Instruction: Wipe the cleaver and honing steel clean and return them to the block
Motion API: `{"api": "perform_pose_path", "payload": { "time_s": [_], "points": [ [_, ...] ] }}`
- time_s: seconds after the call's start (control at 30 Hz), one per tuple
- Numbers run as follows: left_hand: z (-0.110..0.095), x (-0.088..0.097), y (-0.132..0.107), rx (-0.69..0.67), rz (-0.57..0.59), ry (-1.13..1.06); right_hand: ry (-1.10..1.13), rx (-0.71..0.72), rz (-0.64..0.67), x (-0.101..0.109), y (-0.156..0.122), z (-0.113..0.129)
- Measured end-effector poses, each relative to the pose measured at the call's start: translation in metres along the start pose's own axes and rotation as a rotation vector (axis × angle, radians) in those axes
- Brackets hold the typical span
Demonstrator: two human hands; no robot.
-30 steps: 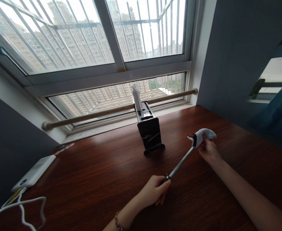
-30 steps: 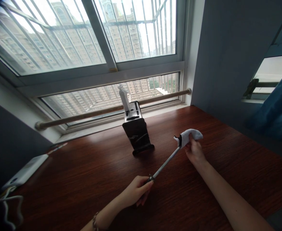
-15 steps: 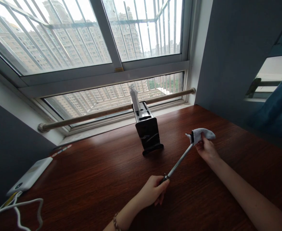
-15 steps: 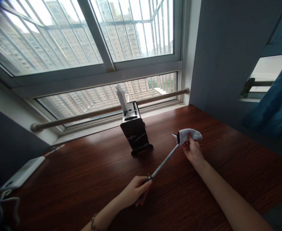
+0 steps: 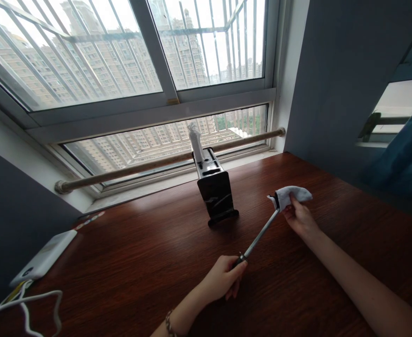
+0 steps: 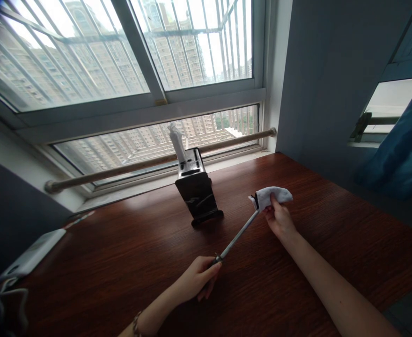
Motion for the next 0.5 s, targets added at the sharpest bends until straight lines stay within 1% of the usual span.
{"api": "perform_pose_path", "payload": {
  "time_s": [0.2,0.5],
  "points": [
    [-0.0014,0.0006,0.0007,0.005,-0.010,-0.013,-0.012,-0.004,0.052,-0.0044,-0.0027,-0.0013],
    [-0.0013,0.0004,0.0010,0.019,-0.019,-0.023,-0.043,-0.009,0.092,-0.0073,-0.0051,-0.0028]
  ]
}}
Point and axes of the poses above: each hand's wrist, its own y-axis towards the middle knuckle, its own x-axis out of the back of the hand, z = x × y, the point moved 6 cm from there along y, towards the middle knuckle, and after that the axes turned 9 degrees about z, right-handed, at the moved point
